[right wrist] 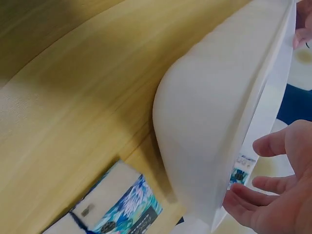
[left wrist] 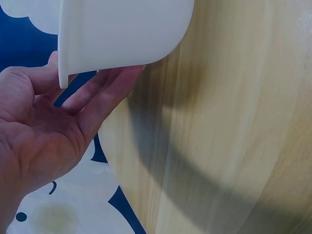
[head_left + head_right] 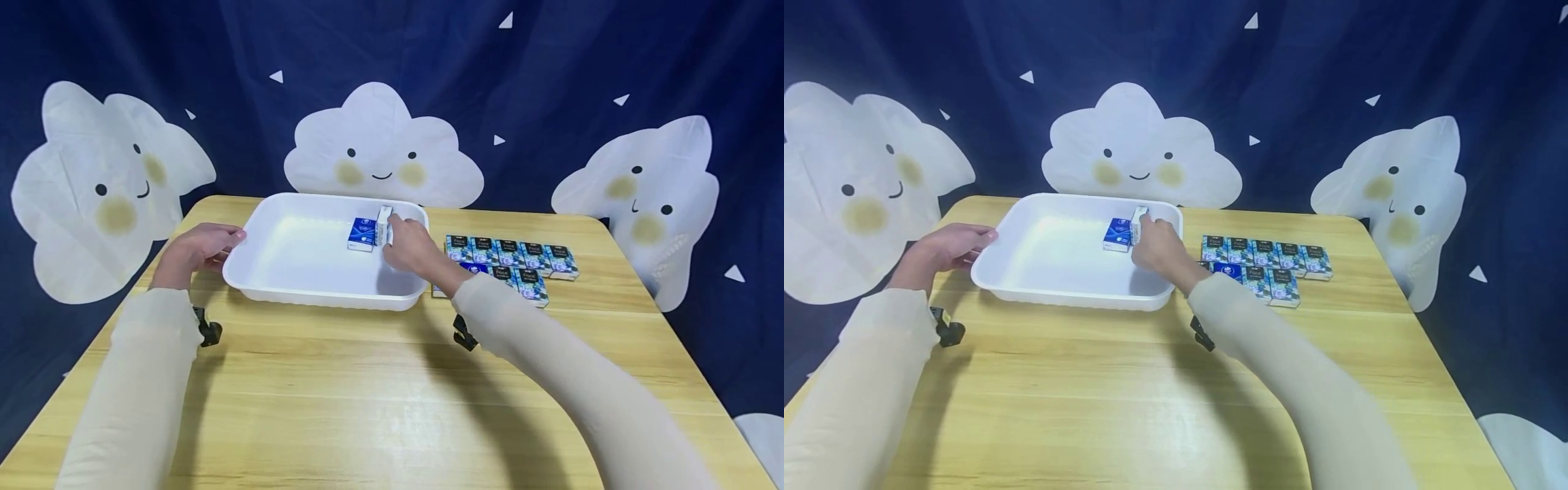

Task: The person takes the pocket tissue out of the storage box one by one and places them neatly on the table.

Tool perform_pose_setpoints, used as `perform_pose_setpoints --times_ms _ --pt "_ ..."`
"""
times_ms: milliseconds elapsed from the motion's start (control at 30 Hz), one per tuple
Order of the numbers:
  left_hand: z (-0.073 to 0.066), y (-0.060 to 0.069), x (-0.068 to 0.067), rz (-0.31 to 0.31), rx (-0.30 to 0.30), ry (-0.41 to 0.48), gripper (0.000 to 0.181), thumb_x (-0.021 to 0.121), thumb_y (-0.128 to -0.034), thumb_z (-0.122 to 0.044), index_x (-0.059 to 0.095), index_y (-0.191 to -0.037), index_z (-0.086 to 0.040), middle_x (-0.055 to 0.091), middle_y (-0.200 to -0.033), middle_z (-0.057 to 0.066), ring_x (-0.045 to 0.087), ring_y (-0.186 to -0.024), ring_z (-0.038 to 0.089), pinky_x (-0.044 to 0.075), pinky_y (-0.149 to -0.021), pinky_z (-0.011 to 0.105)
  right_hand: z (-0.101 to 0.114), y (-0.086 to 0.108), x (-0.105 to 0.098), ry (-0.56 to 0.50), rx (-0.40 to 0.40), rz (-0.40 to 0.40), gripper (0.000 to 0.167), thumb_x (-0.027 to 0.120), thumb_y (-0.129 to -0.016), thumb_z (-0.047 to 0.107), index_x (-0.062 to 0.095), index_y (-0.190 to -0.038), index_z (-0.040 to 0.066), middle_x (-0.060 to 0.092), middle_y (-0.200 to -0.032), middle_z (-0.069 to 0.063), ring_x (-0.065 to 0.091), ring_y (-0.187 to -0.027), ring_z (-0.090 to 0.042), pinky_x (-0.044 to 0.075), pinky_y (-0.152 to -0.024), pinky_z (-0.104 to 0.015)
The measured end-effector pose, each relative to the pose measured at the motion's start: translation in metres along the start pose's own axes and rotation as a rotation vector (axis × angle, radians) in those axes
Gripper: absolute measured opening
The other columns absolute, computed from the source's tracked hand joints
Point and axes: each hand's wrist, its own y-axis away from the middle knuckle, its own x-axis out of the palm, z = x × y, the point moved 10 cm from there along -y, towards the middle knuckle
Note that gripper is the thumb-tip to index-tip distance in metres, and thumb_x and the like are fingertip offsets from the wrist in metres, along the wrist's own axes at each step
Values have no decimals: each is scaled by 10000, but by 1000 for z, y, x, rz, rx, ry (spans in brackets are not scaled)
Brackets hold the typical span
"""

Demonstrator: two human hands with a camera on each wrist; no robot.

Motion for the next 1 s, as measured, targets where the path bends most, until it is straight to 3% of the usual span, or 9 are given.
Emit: perform_pose_setpoints --times_ms 200,367,600,800,1000 --pt "0 2 -2 -3 3 -7 597 324 -1115 -370 230 -1608 -46 373 -1527 247 524 -1213 329 542 -812 283 4 -9 8 -33 43 22 736 577 -942 166 265 -1608 187 437 -1538 -197 466 -1379 -340 445 -1104 -489" --pt "-2 4 0 -12 13 -9 580 323 -1118 -356 257 -1599 -38 387 -1512 243 532 -1195 324 538 -811 281 7 -16 11 -55 39 10 825 580 -891 109 224 -1623 244 392 -1563 -214 449 -1383 -352 456 -1082 -499" --pt "-3 4 1 -3 9 -8 580 318 -1119 -358 255 -1598 -37 382 -1511 243 518 -1211 340 534 -819 286 6 -28 16 -43 79 41 806 559 -897 138 242 -1619 304 318 -1611 -196 454 -1370 -335 484 -1044 -476" --pt "-3 3 2 4 9 -7 588 320 -1118 -364 242 -1604 -43 379 -1517 242 516 -1217 339 534 -827 291 3 -28 20 -40 102 72 746 565 -931 194 271 -1615 239 330 -1617 -155 412 -1425 -319 404 -1143 -490" --pt "-2 3 1 8 25 -18 595 320 -1116 -373 240 -1604 -43 377 -1517 242 521 -1221 334 536 -816 281 9 -28 13 -24 30 2 596 518 -956 159 387 -1538 153 536 -1408 -157 528 -1228 -275 478 -1052 -439"
